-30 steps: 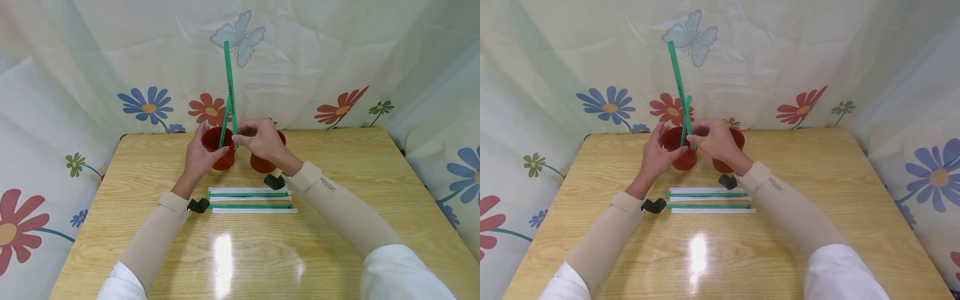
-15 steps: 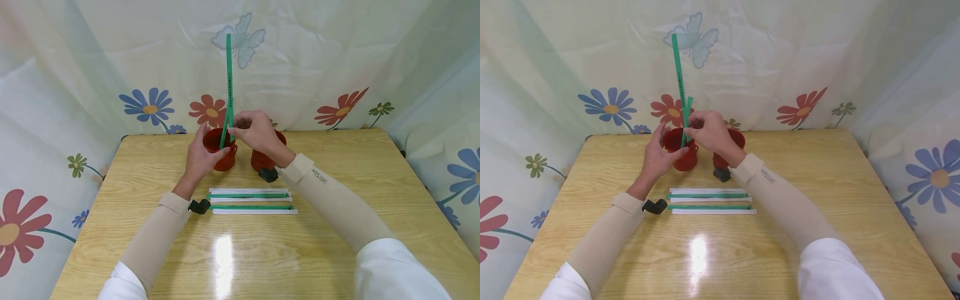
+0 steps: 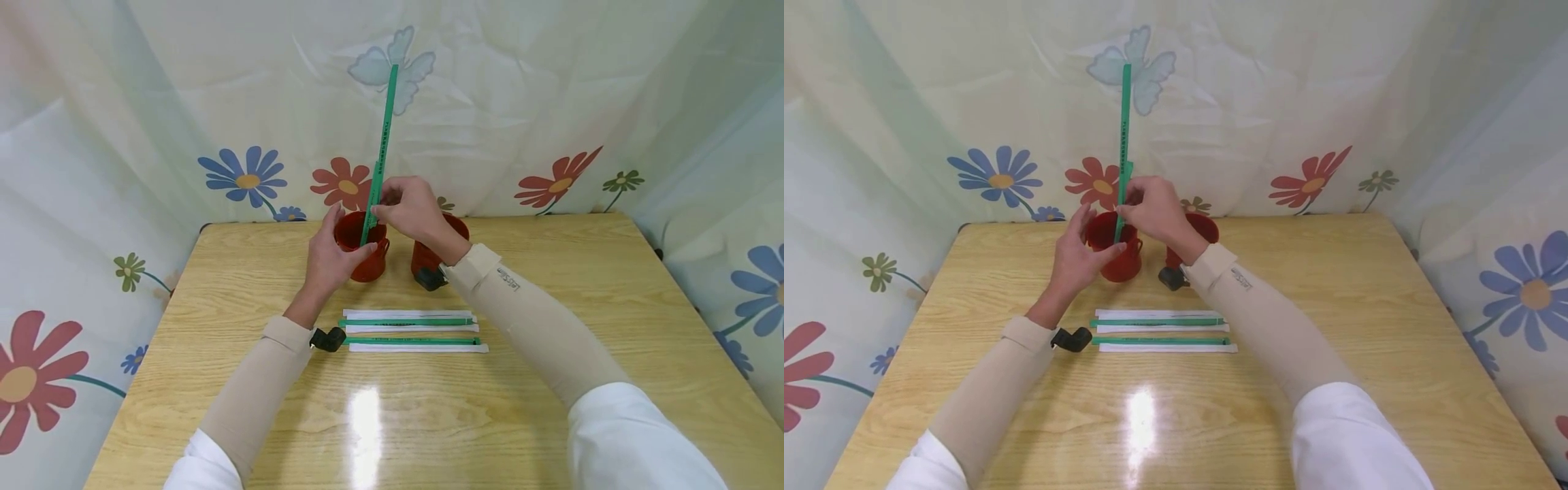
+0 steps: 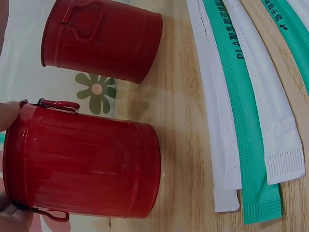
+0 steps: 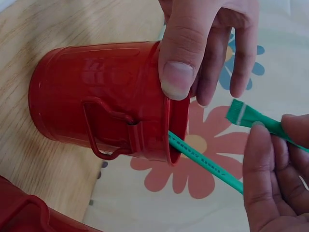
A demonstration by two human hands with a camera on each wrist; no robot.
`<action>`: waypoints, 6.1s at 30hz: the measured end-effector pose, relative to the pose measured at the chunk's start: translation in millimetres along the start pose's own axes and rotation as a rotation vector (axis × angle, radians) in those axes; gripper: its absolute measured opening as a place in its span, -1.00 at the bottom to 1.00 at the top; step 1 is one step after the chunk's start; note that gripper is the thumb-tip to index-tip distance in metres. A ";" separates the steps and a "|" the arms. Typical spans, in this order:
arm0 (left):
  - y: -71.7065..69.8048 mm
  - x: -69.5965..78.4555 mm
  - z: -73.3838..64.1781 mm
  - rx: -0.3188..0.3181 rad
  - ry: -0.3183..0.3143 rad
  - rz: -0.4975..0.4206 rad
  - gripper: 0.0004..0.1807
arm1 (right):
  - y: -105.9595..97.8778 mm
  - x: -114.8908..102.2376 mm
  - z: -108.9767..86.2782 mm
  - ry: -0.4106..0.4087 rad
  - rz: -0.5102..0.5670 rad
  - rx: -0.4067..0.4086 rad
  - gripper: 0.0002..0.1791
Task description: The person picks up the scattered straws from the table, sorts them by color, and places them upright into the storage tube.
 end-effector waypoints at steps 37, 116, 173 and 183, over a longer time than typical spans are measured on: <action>1.3 -0.5 0.9 0.009 0.024 0.004 -0.03 | -0.9 20.5 -40.2 0.125 -0.093 -0.246 -0.86; 2.4 -6.7 1.2 0.008 0.010 -0.016 -0.03 | 9.4 115.6 -158.3 -0.281 -0.669 -0.551 -0.81; 1.4 -4.9 4.1 -0.004 -0.006 0.001 -0.08 | -9.6 2.6 -34.3 -0.154 0.101 0.056 -0.90; 8.0 -6.3 1.5 -0.019 -0.008 -0.024 -0.10 | 2.4 16.2 -31.2 -0.101 0.049 0.059 -0.82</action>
Point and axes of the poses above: each hand's wrist, its own z-axis towards the middle knuckle, its own y-axis out of the palm, x = y × z, the point moved 7 cm from there along z, towards the middle knuckle, and after that the axes turned 2 degrees about y, right-handed, at the moved point
